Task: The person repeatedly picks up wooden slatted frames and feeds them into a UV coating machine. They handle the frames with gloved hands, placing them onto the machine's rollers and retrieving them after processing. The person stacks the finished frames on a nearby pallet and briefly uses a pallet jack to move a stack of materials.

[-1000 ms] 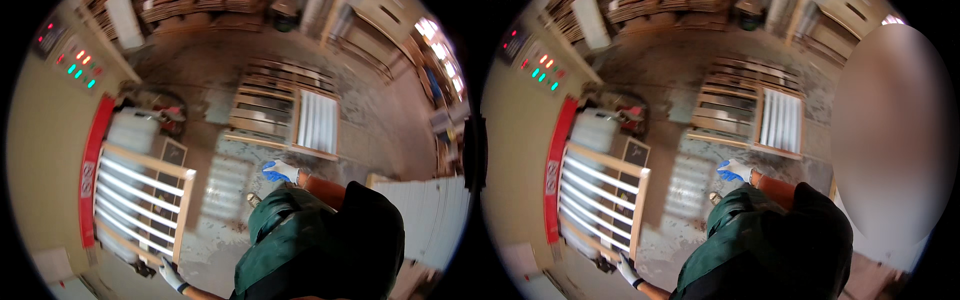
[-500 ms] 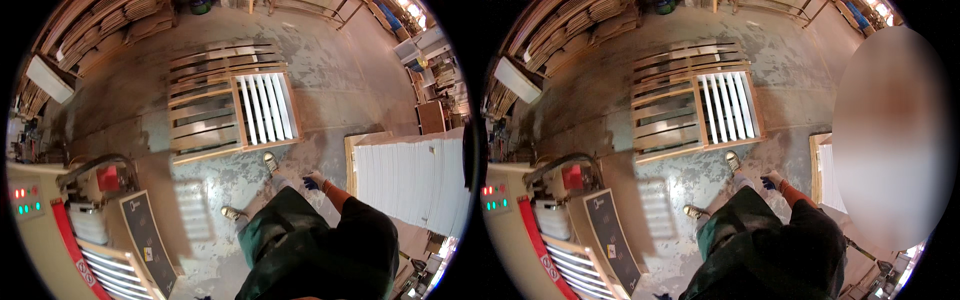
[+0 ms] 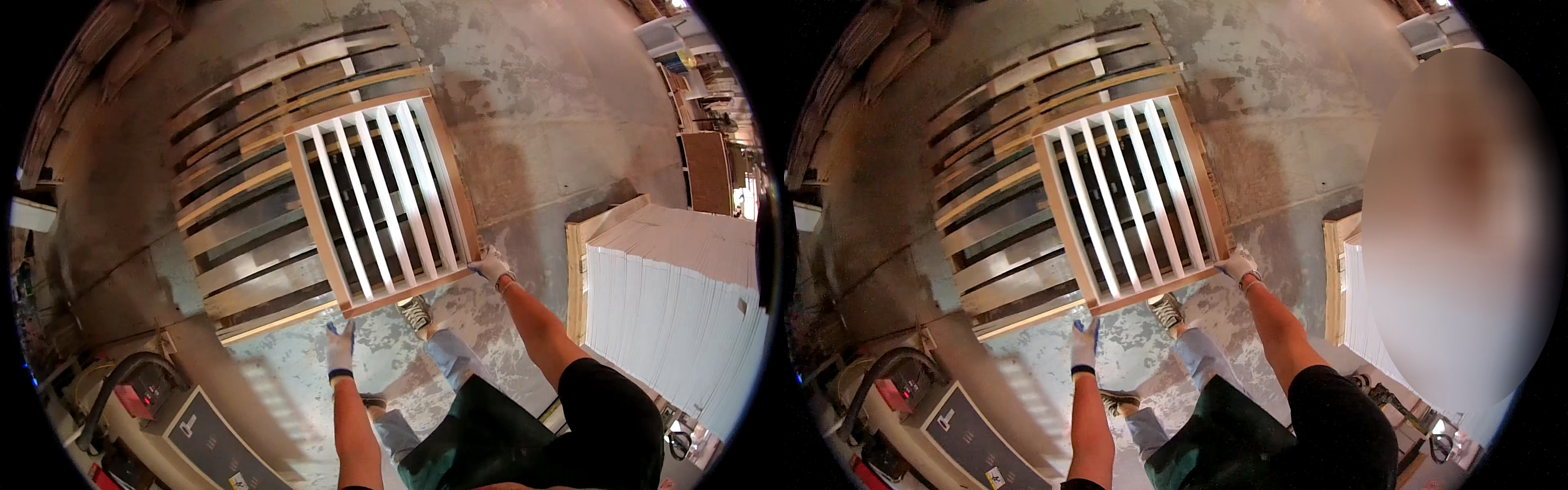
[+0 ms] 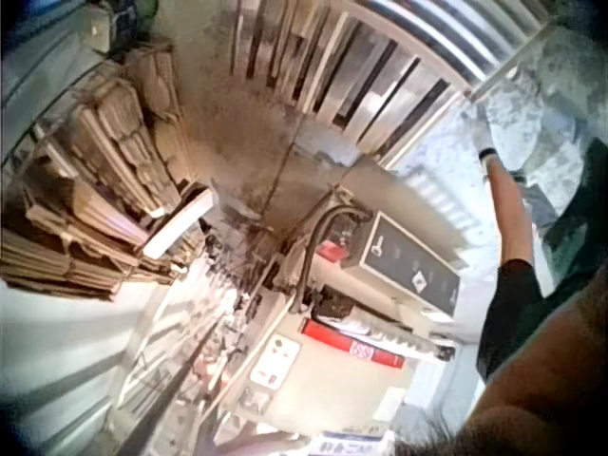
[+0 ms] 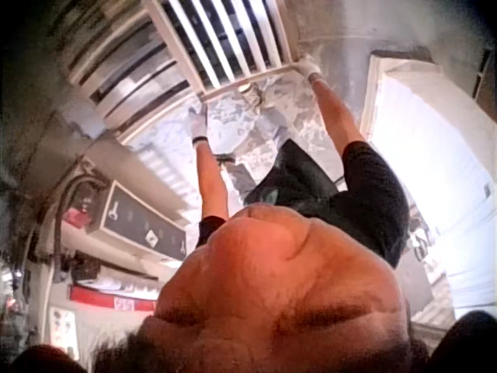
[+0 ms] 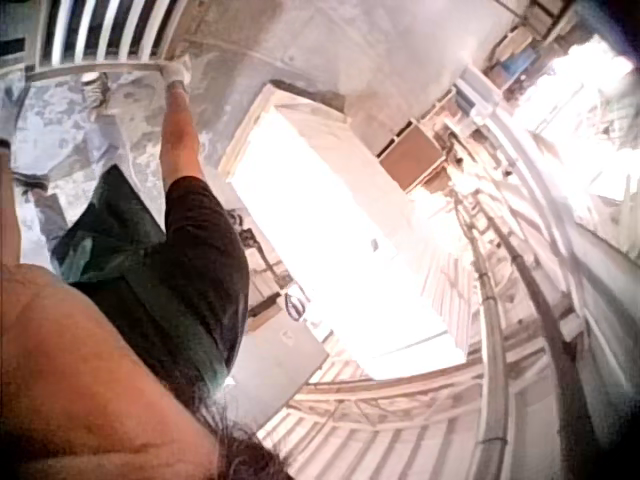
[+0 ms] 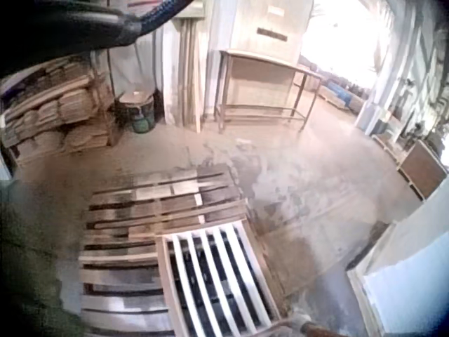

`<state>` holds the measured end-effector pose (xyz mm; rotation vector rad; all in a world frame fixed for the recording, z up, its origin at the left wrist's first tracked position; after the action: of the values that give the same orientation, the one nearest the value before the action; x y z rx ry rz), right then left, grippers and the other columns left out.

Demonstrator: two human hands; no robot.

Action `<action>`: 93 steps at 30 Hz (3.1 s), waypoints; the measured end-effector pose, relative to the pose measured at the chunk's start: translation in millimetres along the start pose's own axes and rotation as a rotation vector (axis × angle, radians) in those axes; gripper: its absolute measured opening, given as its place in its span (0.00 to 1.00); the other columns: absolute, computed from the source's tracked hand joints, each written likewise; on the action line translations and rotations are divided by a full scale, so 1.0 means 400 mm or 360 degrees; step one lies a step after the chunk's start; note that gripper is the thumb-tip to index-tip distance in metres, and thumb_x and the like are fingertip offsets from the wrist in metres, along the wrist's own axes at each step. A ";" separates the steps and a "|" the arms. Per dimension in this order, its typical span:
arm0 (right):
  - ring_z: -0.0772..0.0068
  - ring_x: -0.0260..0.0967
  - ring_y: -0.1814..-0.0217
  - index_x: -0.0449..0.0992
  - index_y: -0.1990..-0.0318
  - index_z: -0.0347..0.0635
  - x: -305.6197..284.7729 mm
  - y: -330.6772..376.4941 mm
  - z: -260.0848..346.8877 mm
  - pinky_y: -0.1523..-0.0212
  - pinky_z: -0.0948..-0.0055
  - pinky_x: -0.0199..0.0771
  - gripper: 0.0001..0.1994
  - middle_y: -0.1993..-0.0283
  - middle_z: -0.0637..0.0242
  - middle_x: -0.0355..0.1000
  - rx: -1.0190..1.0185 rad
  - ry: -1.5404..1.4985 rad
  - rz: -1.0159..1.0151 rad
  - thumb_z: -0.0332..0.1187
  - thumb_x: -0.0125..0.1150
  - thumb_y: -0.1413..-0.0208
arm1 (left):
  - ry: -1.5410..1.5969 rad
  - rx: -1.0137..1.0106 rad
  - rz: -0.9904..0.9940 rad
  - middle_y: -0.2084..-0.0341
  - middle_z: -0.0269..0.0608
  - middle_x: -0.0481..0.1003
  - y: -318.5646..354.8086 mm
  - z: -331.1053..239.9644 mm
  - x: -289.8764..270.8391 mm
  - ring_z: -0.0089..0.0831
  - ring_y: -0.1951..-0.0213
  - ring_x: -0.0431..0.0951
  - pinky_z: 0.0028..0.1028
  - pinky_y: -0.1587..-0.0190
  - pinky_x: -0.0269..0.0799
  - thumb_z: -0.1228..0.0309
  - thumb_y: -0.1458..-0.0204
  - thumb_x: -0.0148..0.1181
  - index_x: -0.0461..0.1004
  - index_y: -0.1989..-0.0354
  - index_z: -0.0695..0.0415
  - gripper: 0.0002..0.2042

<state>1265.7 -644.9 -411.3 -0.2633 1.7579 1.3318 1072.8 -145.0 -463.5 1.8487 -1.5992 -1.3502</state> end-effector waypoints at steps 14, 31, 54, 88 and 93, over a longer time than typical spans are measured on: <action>0.53 0.77 0.48 0.79 0.53 0.39 0.043 -0.117 0.054 0.45 0.58 0.75 0.28 0.55 0.54 0.80 -0.0125 -0.0132 -0.0202 0.47 0.74 0.62 | -0.0505 -0.0042 -0.0234 0.60 0.51 0.82 -0.162 -0.167 -0.003 0.50 0.55 0.82 0.41 0.51 0.76 0.58 0.52 0.70 0.79 0.58 0.58 0.19; 0.76 0.64 0.73 0.70 0.73 0.37 -0.284 0.551 0.031 0.73 0.72 0.65 0.11 0.73 0.73 0.68 -0.0637 -0.1136 -0.0023 0.25 0.68 0.64 | 0.0087 -0.0020 -0.0194 0.58 0.61 0.79 0.532 -0.173 -0.505 0.57 0.52 0.79 0.46 0.49 0.75 0.53 0.50 0.65 0.77 0.54 0.63 0.25; 0.66 0.79 0.67 0.79 0.59 0.33 0.090 2.225 0.854 0.64 0.68 0.77 0.18 0.68 0.60 0.80 -0.2469 -0.0135 0.0625 0.30 0.72 0.60 | 0.1314 -0.0776 -0.1914 0.70 0.56 0.81 2.117 0.851 -0.801 0.48 0.63 0.84 0.41 0.59 0.77 0.60 0.52 0.68 0.77 0.62 0.64 0.19; 0.81 0.74 0.61 0.79 0.58 0.39 0.535 2.596 1.082 0.62 0.77 0.77 0.10 0.64 0.74 0.75 -0.1708 -0.0327 0.2204 0.36 0.65 0.41 | 0.1014 -0.0343 -0.2291 0.83 0.37 0.63 2.196 1.264 -1.012 0.25 0.78 0.63 0.32 0.75 0.58 0.50 0.30 0.43 0.68 0.76 0.62 0.28; 0.77 0.77 0.61 0.78 0.53 0.37 0.573 2.570 1.107 0.62 0.71 0.83 0.13 0.60 0.70 0.77 -0.1526 -0.0520 0.2449 0.36 0.65 0.39 | 0.1818 -0.0451 -0.2120 0.88 0.34 0.62 2.160 1.311 -1.030 0.25 0.84 0.59 0.34 0.79 0.53 0.45 0.31 0.41 0.66 0.80 0.59 0.31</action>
<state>714.9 220.6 91.8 0.9596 0.6875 2.9812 188.9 126.6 116.3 2.6778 0.4747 -0.4090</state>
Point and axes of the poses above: each hand's wrist, its own y-axis away from the middle knuckle, its own x-axis out of the palm, z = x × y, the point moved 9 cm from there along -y, towards the middle knuckle
